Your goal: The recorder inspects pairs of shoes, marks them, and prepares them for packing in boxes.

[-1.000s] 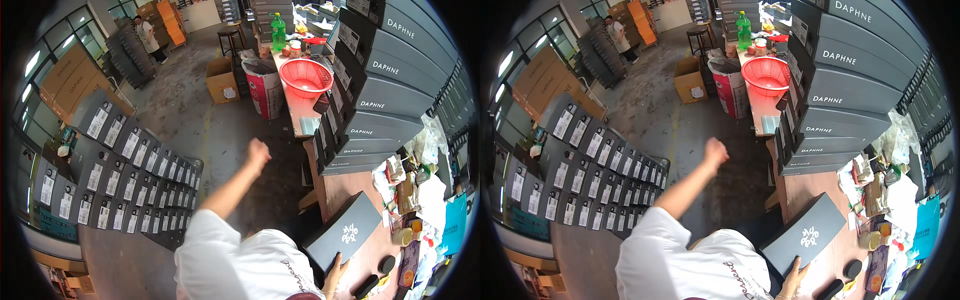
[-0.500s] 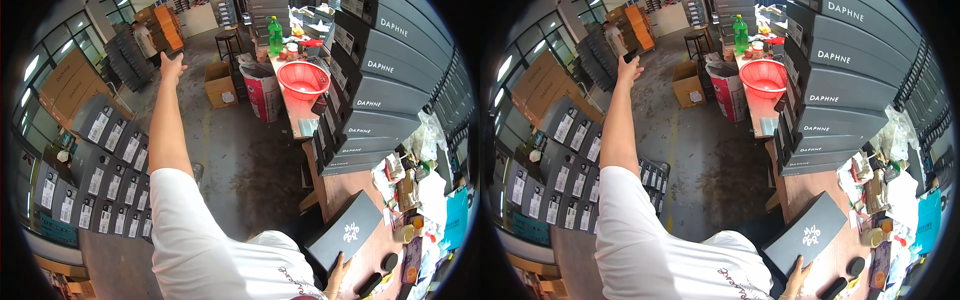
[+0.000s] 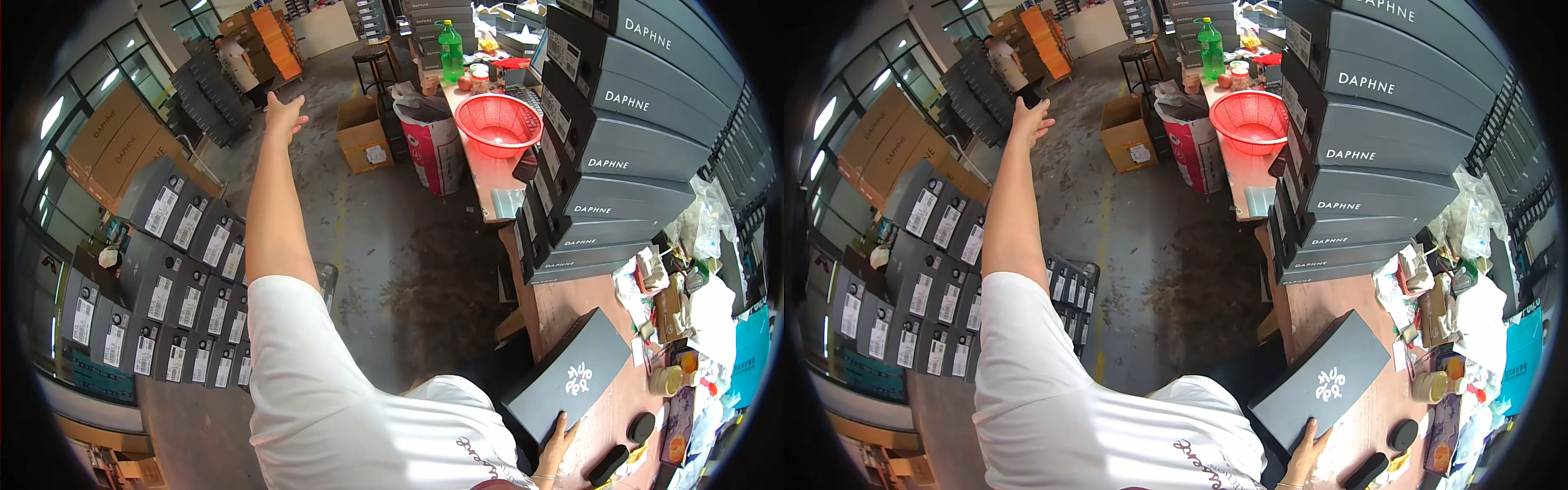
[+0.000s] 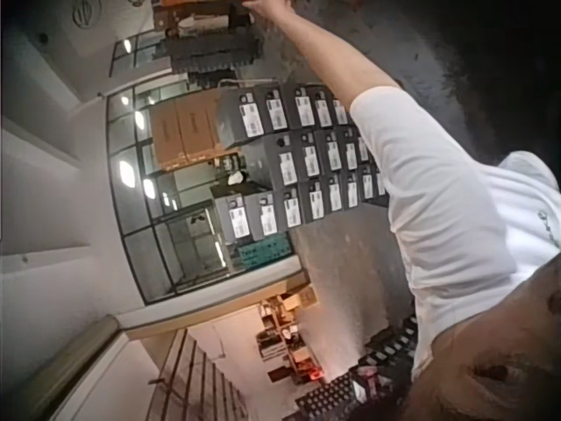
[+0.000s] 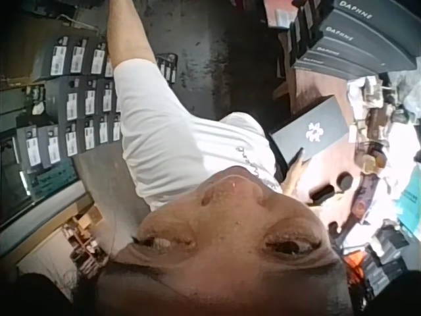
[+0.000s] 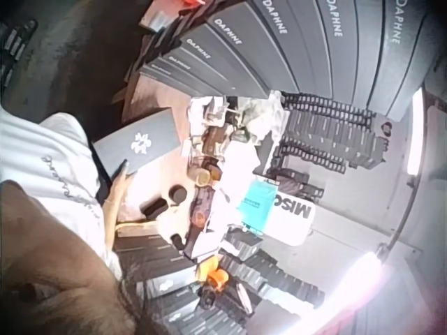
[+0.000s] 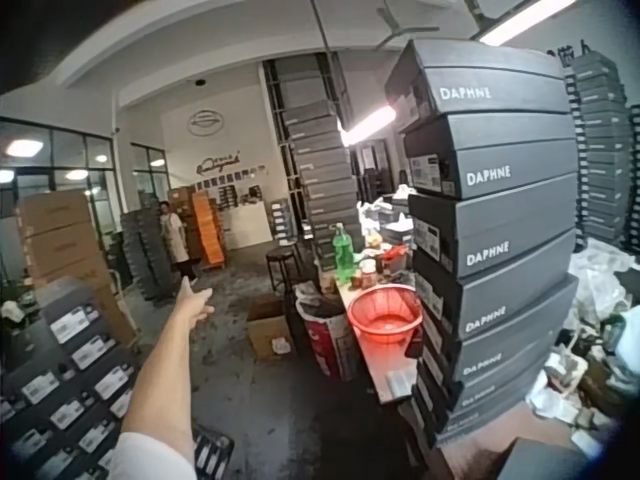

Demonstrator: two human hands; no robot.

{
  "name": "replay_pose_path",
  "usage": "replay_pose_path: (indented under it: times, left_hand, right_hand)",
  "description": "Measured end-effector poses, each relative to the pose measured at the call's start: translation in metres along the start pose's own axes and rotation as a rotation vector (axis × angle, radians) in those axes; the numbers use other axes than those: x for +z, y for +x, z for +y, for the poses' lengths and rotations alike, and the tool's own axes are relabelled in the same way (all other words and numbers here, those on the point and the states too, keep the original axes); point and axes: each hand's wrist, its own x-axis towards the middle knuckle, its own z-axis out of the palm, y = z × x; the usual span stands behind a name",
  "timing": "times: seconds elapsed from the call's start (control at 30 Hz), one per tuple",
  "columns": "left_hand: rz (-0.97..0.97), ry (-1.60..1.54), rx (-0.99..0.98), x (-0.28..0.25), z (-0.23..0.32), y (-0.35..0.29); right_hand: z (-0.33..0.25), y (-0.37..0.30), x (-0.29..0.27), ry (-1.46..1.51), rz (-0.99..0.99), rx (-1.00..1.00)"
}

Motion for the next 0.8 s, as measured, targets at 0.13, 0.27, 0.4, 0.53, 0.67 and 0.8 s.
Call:
replay_pose_path:
  times: [0.13, 0.27, 0.4, 0.53, 0.67, 0.8]
  left_hand:
    - [0.012, 0.012, 0.018, -0.003, 0.015, -0.003]
    - [0.015, 0.045, 0.030, 0.006, 0.017, -0.002]
    - [0.013, 0.170, 0.105, 0.039, 0.011, -0.029]
    - [-0.546, 0.369, 0.526, 0.126, 0.011, -0.146]
    - [-1.273, 0.233, 0.883, 0.207, -0.086, -0.299]
    - [-1.622, 0.102, 0.580, 0.226, -0.161, -0.473]
  right_hand:
    - [0.004, 0.002, 0.000, -0.002, 0.020, 0.004]
    - [0.006, 0.004, 0.000, 0.038, -0.005, -0.009]
    - [-0.006, -0.001, 0.002, 0.041, 0.000, -0.017]
    - [-0.006, -0.001, 0.001, 0.028, 0.035, -0.026]
    - [0.008, 0.005, -0.003, 0.085, -0.018, -0.026]
    - [-0.005, -0.001, 0.005, 0.052, -0.004, -0.053]
